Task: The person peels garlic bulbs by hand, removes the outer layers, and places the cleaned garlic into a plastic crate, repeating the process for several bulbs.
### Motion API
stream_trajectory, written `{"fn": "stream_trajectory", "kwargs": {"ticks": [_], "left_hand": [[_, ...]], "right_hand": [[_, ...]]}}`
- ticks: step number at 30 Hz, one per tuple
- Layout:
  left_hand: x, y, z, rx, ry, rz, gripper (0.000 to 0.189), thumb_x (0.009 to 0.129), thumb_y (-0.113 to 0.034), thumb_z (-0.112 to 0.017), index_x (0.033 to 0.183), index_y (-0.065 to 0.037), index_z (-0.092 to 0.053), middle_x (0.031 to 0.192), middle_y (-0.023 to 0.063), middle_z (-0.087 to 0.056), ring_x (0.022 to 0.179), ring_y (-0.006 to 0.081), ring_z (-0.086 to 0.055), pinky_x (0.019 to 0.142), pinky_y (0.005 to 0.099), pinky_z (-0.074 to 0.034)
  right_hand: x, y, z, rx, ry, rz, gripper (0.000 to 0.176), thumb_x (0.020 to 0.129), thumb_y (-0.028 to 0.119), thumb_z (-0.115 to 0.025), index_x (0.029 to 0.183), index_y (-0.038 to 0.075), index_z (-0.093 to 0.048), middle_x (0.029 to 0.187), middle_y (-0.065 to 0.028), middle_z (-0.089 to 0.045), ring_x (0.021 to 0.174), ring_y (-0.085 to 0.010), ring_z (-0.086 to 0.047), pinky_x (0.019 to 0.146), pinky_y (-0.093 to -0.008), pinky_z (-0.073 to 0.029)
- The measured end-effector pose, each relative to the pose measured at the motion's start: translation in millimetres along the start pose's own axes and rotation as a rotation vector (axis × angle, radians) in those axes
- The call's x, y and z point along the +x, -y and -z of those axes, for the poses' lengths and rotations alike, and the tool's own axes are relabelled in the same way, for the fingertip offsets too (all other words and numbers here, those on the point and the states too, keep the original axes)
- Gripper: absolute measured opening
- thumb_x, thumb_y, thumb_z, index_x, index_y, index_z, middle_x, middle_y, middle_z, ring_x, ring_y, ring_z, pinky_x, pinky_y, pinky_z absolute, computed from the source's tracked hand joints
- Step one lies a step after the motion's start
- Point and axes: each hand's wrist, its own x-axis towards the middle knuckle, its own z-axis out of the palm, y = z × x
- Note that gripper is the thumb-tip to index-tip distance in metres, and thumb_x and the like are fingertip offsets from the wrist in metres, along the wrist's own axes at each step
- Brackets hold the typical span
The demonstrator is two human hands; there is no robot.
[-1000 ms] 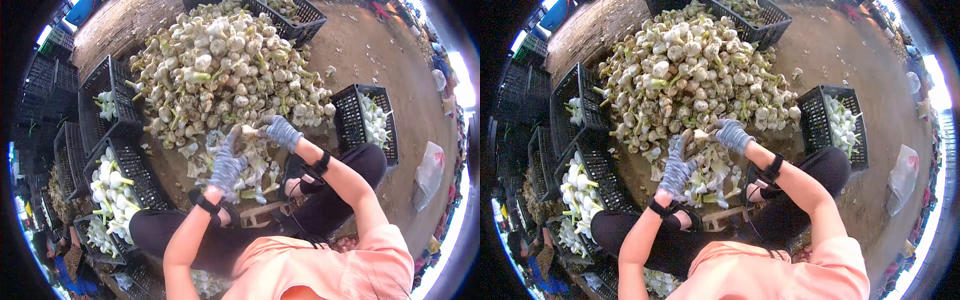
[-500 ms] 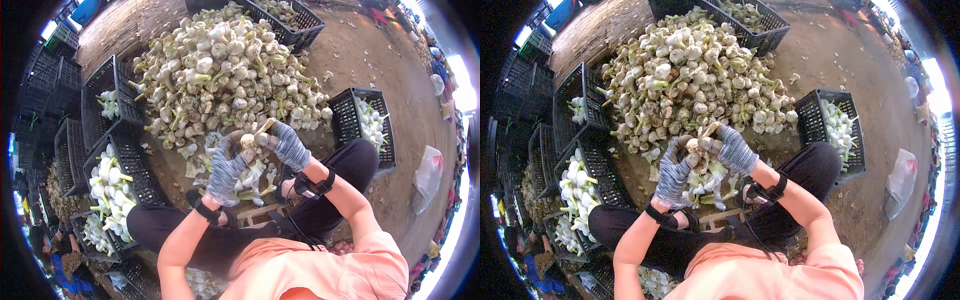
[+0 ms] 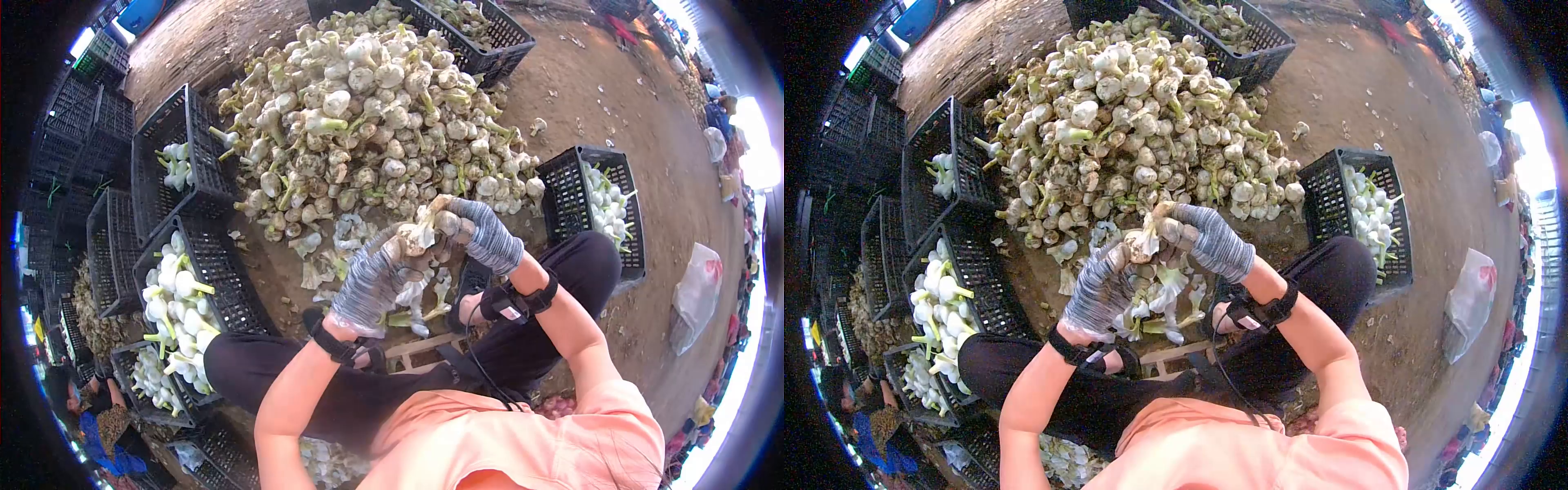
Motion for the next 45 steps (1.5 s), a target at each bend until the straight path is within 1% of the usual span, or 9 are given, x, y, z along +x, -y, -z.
{"fn": "stream_trajectory", "kwargs": {"ticks": [7, 11, 14, 18, 26, 30, 37, 42, 45], "left_hand": [[3, 3, 4, 0.063, -0.036, -0.024, 0.04, 0.087, -0.028, -0.054, 0.117, -0.002, -0.046, 0.099, 0.0086, -0.058, 0.082, 0.015, -0.06, 0.066, 0.0258, -0.051], [10, 4, 9, 0.142, -0.037, -0.028, 0.039, 0.087, -0.028, -0.054, 0.116, -0.002, -0.047, 0.099, 0.0091, -0.058, 0.079, 0.014, -0.06, 0.065, 0.0256, -0.051], [9, 2, 0, 0.627, -0.107, -0.314, 0.043, 0.085, -0.025, -0.057, 0.121, -0.003, -0.045, 0.111, 0.006, -0.053, 0.1, 0.0144, -0.052, 0.087, 0.029, -0.043], [9, 8, -6, 0.728, -0.131, -0.568, 0.048, 0.081, -0.01, -0.062, 0.124, -0.001, -0.042, 0.111, 0.0083, -0.053, 0.099, 0.0141, -0.052, 0.084, 0.0259, -0.044], [6, 4, 9, 0.331, -0.211, -0.207, 0.045, 0.087, -0.038, -0.051, 0.114, -0.003, -0.05, 0.088, 0.003, -0.059, 0.059, 0.006, -0.05, 0.051, 0.0206, -0.041], [6, -6, 4, 0.154, -0.334, 0.12, 0.045, 0.087, -0.051, -0.041, 0.093, -0.011, -0.06, 0.053, -0.0058, -0.048, 0.035, 0.0033, -0.034, 0.032, 0.0184, -0.02], [15, -8, 7, 0.124, -0.494, 0.237, 0.034, 0.088, -0.042, -0.047, 0.093, -0.011, -0.06, 0.072, 0.0002, -0.061, 0.054, 0.0083, -0.055, 0.047, 0.02, -0.046], [19, 7, 19, 0.911, -0.405, -0.622, 0.031, 0.085, -0.028, -0.058, 0.107, -0.006, -0.057, 0.09, -0.0021, -0.055, 0.068, 0.0049, -0.049, 0.061, 0.0184, -0.044], [8, -4, 4, 0.693, -0.241, -0.301, 0.034, 0.08, -0.024, -0.066, 0.107, -0.006, -0.057, 0.091, -0.0005, -0.057, 0.07, 0.0062, -0.052, 0.062, 0.0195, -0.046]], "right_hand": [[3, -4, -9, -0.06, -0.038, -0.133, 0.016, 0.082, 0.012, -0.06, 0.094, 0.001, -0.057, 0.084, -0.0031, -0.059, 0.078, -0.0085, -0.052, 0.072, -0.0241, -0.045], [9, -16, -5, -0.216, -0.03, 0.227, 0.018, 0.079, 0.015, -0.062, 0.088, 0.0, -0.058, 0.076, -0.0044, -0.061, 0.069, -0.009, -0.056, 0.061, -0.0248, -0.048], [7, -13, -12, 0.143, -0.125, -0.107, 0.019, 0.078, 0.013, -0.064, 0.09, 0.0, -0.059, 0.079, -0.0039, -0.061, 0.07, -0.0083, -0.056, 0.064, -0.0236, -0.049], [7, -9, -18, 0.284, -0.123, -0.179, 0.019, 0.078, 0.011, -0.063, 0.092, -0.001, -0.06, 0.077, -0.0039, -0.062, 0.069, -0.007, -0.056, 0.061, -0.023, -0.049], [5, -12, -21, -0.14, -0.069, -0.035, 0.023, 0.074, 0.007, -0.062, 0.096, 0.002, -0.062, 0.08, -0.0099, -0.065, 0.071, -0.0149, -0.061, 0.065, -0.0291, -0.049], [0, -15, -24, -0.386, -0.056, 0.099, 0.023, 0.074, 0.01, -0.063, 0.096, 0.001, -0.062, 0.081, -0.0117, -0.065, 0.073, -0.016, -0.061, 0.067, -0.0286, -0.048], [-1, -22, -30, -0.018, -0.015, -0.151, 0.023, 0.077, 0.013, -0.063, 0.096, -0.001, -0.06, 0.081, -0.0119, -0.064, 0.073, -0.0139, -0.059, 0.067, -0.0284, -0.048], [-1, -32, -32, -0.186, -0.178, -0.047, 0.023, 0.078, 0.012, -0.061, 0.097, -0.001, -0.057, 0.08, -0.013, -0.062, 0.074, -0.0171, -0.058, 0.069, -0.03, -0.047], [-4, -24, -30, -0.25, -0.175, 0.011, 0.023, 0.078, 0.011, -0.06, 0.098, -0.001, -0.057, 0.081, -0.013, -0.062, 0.076, -0.0174, -0.058, 0.07, -0.0298, -0.047]]}}
